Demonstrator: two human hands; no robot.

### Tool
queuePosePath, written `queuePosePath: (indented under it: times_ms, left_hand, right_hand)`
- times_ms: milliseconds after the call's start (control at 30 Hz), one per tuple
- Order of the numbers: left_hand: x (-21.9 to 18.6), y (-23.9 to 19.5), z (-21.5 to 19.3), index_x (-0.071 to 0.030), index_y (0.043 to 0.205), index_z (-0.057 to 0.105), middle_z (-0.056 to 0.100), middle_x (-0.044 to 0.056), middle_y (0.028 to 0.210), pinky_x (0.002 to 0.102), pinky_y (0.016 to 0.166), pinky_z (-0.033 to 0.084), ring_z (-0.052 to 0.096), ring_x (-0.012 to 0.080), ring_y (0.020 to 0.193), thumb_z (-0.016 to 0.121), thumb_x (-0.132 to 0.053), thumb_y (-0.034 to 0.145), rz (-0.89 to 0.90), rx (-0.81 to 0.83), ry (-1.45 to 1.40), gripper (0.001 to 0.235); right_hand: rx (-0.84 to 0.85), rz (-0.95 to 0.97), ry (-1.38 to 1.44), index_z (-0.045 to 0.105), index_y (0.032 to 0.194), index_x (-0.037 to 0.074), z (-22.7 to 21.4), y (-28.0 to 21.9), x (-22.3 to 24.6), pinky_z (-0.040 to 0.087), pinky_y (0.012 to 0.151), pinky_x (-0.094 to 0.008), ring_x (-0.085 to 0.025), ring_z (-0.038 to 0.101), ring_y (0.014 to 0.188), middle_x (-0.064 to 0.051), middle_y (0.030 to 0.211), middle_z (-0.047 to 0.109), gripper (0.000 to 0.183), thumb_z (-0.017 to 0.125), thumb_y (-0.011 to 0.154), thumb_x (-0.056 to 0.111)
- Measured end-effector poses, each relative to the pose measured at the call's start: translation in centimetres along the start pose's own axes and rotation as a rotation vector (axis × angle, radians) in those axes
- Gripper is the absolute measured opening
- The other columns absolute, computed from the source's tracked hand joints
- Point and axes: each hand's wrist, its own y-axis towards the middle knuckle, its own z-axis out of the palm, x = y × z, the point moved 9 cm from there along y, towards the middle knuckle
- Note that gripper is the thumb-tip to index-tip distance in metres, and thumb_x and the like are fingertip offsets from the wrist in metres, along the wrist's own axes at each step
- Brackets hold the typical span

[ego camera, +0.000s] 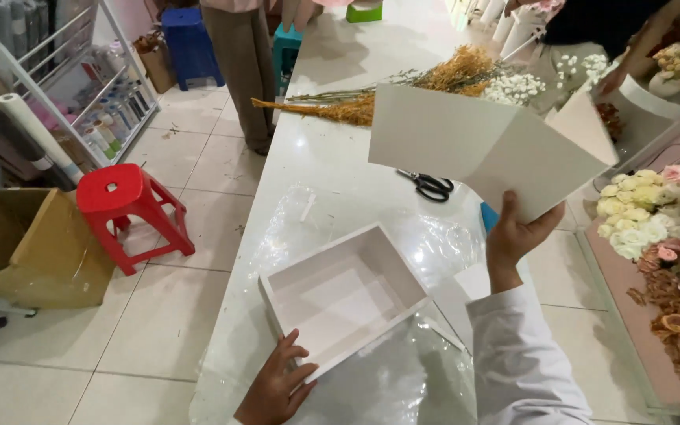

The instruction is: Assembling a white box by inserting and securing internal dividers.

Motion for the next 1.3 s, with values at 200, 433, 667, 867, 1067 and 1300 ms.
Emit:
queuePosePath:
  times_ms: [200,433,667,867,1067,1300]
  left_hand:
    - [-5.2,-1.5,0.0,-0.006,0.109,0.070,0.057,0.020,0.117,0.064,0.116,0.037,0.043,0.0454,0.139,0.077,-0.015,0.092,0.035,-0.025,0.052,0.021]
    - [-9.5,-3.9,0.9,-0.003,0.110,0.068,0.053,0.018,0.124,0.059,0.116,0.043,0.034,0.0501,0.145,0.069,-0.010,0.097,-0.070,-0.042,-0.038,0.015]
    - [-13.7,-4.0,-1.1,-0.012,0.152,0.042,0.030,0.023,0.160,0.057,0.123,0.035,0.030,0.0440,0.152,0.069,-0.024,0.099,-0.212,-0.241,0.242,0.061]
    - [-18.3,1.7,-2.1,-0.007,0.148,0.051,0.039,0.022,0.149,0.049,0.113,0.044,0.042,0.0415,0.141,0.072,-0.030,0.092,-0.172,-0.413,0.192,0.063]
    - [-12.3,3.0,-6.9,-0.005,0.159,0.023,0.021,0.033,0.155,0.062,0.113,0.040,0.026,0.0560,0.146,0.074,-0.020,0.092,-0.510,-0.502,0.096,0.086]
    - [1.1,-7.3,-1.9,-0.012,0.163,0.022,0.042,0.035,0.150,0.057,0.101,0.050,0.052,0.0460,0.136,0.065,-0.072,0.089,-1.258,0.082,-0.095,0.105]
  right_hand:
    - [0.076,-0.084,0.109,0.027,0.162,0.016,-7.4,1.2,4.2,0.052,0.124,-0.065,-0.048,0.051,0.148,-0.023,0.162,0.043,0.062,0.074,0.122,0.013]
    - [0.151,-0.127,0.243,0.050,0.135,-0.015,-11.9,-1.2,12.0,0.054,0.099,-0.075,-0.059,0.058,0.118,-0.043,0.130,0.057,0.032,0.070,0.116,0.001]
    - [0.358,-0.044,0.029,0.039,0.148,-0.001,-12.6,-9.7,18.9,0.051,0.106,-0.061,-0.046,0.051,0.126,-0.027,0.136,0.046,0.058,0.072,0.101,-0.007]
    - [0.338,-0.384,-0.062,0.051,0.138,-0.013,-10.8,-16.5,21.3,0.047,0.099,-0.054,-0.047,0.060,0.115,-0.032,0.130,0.057,0.066,0.086,0.092,0.018]
    - [0.340,-0.221,0.013,0.050,0.141,-0.009,-11.2,-16.1,20.4,0.049,0.099,-0.049,-0.039,0.061,0.119,-0.027,0.131,0.060,0.058,0.081,0.097,0.012]
    - [0.332,0.120,0.050,0.036,0.152,0.002,-14.6,-10.7,17.5,0.042,0.112,-0.049,-0.027,0.052,0.123,-0.017,0.136,0.050,0.061,0.078,0.109,0.013]
